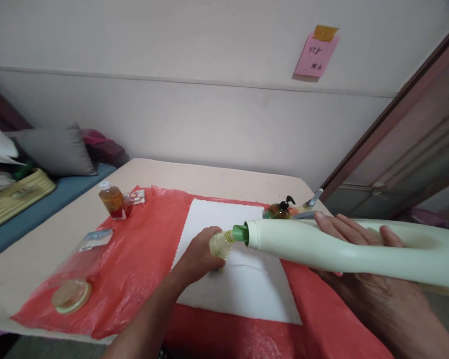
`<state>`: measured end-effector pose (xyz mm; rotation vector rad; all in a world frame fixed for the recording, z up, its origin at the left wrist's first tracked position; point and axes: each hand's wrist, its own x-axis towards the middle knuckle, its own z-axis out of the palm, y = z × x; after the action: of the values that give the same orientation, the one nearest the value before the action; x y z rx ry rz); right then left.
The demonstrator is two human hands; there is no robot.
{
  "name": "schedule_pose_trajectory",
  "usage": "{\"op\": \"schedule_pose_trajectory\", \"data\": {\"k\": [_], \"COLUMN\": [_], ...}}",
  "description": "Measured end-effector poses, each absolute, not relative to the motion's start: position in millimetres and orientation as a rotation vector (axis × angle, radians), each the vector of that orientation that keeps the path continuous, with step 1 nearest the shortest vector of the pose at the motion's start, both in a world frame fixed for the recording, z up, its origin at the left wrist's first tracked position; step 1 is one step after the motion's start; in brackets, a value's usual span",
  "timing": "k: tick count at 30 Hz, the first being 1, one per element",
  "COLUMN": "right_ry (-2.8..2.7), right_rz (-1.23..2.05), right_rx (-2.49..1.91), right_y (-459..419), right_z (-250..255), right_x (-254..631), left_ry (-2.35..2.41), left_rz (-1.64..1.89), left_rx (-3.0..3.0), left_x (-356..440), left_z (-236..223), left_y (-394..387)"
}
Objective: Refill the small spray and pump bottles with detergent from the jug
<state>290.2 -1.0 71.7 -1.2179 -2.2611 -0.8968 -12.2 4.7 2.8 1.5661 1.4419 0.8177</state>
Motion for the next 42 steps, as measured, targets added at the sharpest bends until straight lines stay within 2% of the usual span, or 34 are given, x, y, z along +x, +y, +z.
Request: {"op": "schedule_pose_trajectory", "data": {"k": [42], "right_ry": [-2.354], "right_rz": [-0.986], "right_rx": [-1.216], "right_y": [-9.6], "right_z": [75.8], "right_x": [288.8], "left_ry": [1.439], "left_rz": [0.730], "left_rx": [1.635], "left_x": [-11.2], "left_z": [-5.9], "left_y": [9.6]}}
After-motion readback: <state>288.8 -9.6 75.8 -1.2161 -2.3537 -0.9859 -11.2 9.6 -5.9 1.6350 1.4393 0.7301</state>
